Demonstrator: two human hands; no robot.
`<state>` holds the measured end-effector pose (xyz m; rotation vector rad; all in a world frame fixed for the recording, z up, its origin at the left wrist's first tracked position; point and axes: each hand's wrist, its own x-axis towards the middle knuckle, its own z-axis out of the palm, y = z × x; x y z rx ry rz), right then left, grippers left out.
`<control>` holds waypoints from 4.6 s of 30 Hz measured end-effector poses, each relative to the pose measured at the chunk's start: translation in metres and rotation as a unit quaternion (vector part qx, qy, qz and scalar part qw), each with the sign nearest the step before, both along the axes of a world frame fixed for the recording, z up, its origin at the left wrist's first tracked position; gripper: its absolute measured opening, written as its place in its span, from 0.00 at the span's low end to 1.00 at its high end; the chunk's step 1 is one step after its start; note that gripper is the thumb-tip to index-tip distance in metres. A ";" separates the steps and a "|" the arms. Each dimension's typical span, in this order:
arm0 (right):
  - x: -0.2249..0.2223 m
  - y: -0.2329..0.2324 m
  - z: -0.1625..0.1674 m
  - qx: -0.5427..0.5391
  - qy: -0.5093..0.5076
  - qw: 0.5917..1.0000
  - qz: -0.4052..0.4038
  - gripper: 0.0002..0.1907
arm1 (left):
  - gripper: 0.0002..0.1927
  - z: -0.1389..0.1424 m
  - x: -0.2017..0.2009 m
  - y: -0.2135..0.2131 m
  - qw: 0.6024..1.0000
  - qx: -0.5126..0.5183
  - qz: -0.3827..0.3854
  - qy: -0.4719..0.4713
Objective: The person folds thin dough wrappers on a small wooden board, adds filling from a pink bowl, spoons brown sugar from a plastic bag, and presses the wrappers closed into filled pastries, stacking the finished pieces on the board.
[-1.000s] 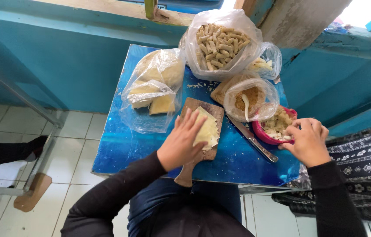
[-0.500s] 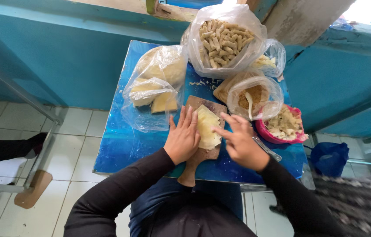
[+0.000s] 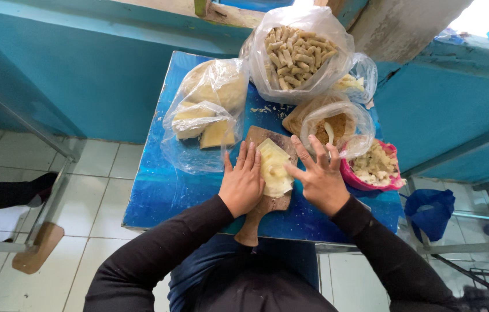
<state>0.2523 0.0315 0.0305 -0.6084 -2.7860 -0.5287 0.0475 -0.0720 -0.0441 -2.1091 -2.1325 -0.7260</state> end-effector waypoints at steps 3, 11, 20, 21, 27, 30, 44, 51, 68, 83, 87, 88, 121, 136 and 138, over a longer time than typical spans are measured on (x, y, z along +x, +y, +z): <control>-0.006 0.004 0.005 0.055 0.024 0.992 0.108 0.35 | 0.36 0.000 0.001 0.001 1.000 0.004 0.000 -0.001; -0.040 0.026 0.016 0.061 -0.017 0.992 0.109 0.34 | 0.37 0.002 0.002 -0.001 1.000 -0.004 0.004 0.013; -0.056 0.037 0.028 -0.134 0.002 0.989 0.056 0.41 | 0.38 0.003 0.003 0.000 1.000 -0.011 0.013 -0.008; -0.052 0.034 0.025 -0.192 -0.012 0.980 0.056 0.46 | 0.38 0.002 0.004 -0.001 1.000 -0.010 0.015 -0.012; -0.013 0.011 -0.005 -0.255 -0.038 0.961 0.096 0.45 | 0.38 0.000 0.007 0.001 1.000 -0.005 0.021 -0.007; 0.002 0.014 -0.012 -0.304 -0.096 0.947 0.045 0.49 | 0.38 -0.001 0.006 0.000 1.000 -0.006 0.019 0.002; -0.027 0.035 0.000 0.010 0.017 0.993 0.115 0.34 | 0.36 -0.001 0.004 -0.002 1.000 0.002 0.016 -0.002; -0.040 0.037 0.020 0.044 -0.038 0.996 0.068 0.37 | 0.38 0.003 0.004 -0.002 1.000 -0.016 0.014 -0.011; -0.058 0.035 0.017 -0.066 0.004 0.998 0.016 0.31 | 0.36 0.002 0.005 -0.003 1.000 -0.004 0.023 0.008; -0.020 0.036 -0.004 0.042 0.010 0.999 0.031 0.34 | 0.37 0.004 0.005 -0.002 1.000 -0.015 0.019 -0.004; -0.044 0.033 0.004 -0.166 -0.006 0.984 0.072 0.36 | 0.37 0.003 0.005 -0.002 1.000 -0.005 0.023 -0.005; -0.050 0.033 0.007 -0.169 -0.018 0.984 0.062 0.36 | 0.37 0.003 0.005 -0.003 1.000 -0.004 0.024 -0.004; 0.006 0.029 -0.007 -0.176 0.003 0.976 0.128 0.32 | 0.35 0.000 0.007 -0.002 1.000 0.007 0.029 0.002; -0.012 0.033 0.006 -0.022 -0.027 0.981 0.188 0.39 | 0.36 0.000 0.007 -0.004 1.000 0.011 0.025 0.010; -0.022 0.037 0.008 0.062 -0.051 0.986 0.143 0.41 | 0.35 0.000 0.007 -0.003 0.999 0.017 0.027 0.008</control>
